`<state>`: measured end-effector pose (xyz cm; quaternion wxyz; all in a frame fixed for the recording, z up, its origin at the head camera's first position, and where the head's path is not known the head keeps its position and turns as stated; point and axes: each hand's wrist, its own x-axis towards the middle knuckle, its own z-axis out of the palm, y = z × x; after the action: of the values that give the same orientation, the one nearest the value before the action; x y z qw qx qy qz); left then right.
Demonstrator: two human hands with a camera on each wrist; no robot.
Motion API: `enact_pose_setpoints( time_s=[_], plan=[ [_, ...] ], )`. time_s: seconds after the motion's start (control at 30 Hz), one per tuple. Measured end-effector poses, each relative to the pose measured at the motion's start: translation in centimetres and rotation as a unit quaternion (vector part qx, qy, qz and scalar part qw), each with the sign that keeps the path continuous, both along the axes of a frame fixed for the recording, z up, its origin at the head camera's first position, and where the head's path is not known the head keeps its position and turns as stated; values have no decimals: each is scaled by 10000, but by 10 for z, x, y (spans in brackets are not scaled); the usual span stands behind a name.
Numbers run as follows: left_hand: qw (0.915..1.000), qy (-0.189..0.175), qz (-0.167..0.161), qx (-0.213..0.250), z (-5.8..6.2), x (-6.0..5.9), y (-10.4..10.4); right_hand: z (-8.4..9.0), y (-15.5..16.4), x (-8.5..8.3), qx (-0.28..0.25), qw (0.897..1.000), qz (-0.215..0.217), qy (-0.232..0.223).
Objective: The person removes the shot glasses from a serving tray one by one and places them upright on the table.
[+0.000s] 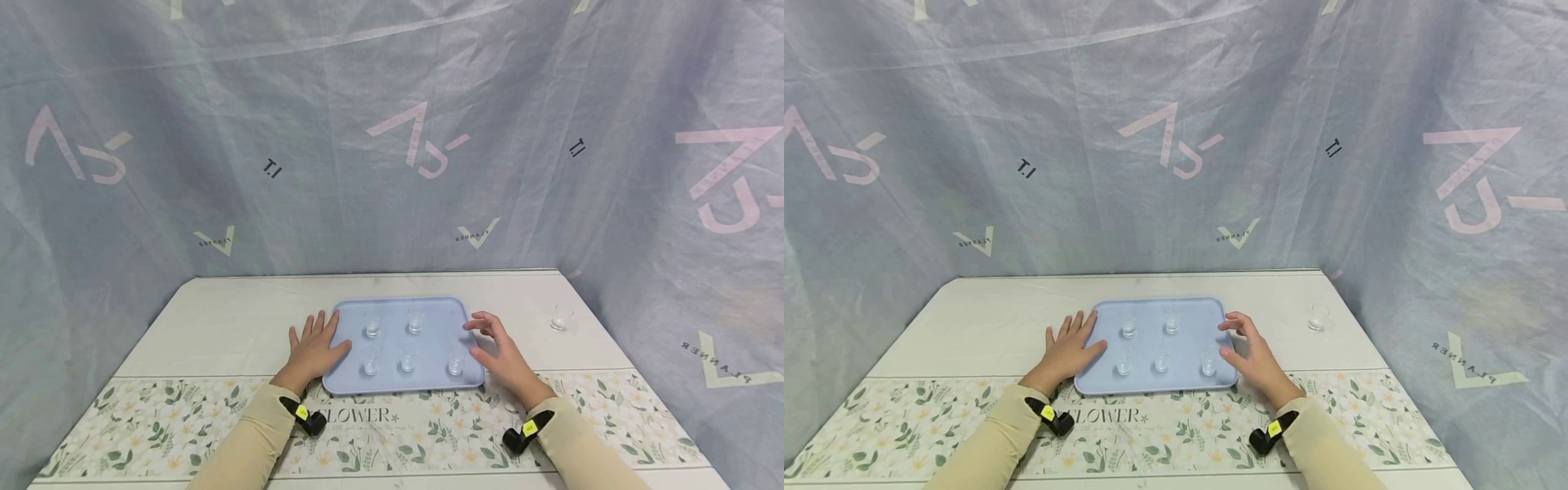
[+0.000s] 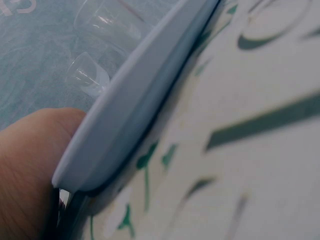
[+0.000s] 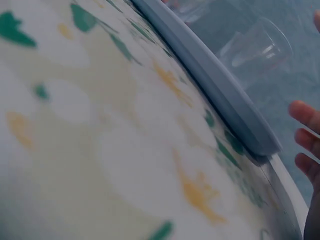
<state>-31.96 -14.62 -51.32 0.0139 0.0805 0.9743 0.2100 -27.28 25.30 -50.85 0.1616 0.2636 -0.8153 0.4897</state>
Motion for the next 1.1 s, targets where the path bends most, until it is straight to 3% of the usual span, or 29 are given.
enact_pose_setpoints(
  time_s=[0.17, 0.27, 0.43, 0.67, 0.93, 1.1],
  plan=[
    [10000, 77, -11, 59, 0, 1, 0, -9, 1, -3, 236, 9975, 628, -219],
    [9998, 152, -29, 105, 0, 2, 0, -9, 0, -2, 302, 9954, 796, -437],
    [9999, 143, -14, 78, -1, 1, 0, -12, 0, -2, 400, 9942, 672, -733],
    [9999, 109, 2, -35, -2, 0, -1, -11, -5, 1, 658, 9960, 232, -554],
    [10000, 54, -6, -69, -2, 0, -1, 20, -15, 18, 787, 9943, 320, -644],
    [10000, 87, -2, -9, -3, 0, 0, 24, -16, 20, 862, 9944, 431, -429]
  ],
)
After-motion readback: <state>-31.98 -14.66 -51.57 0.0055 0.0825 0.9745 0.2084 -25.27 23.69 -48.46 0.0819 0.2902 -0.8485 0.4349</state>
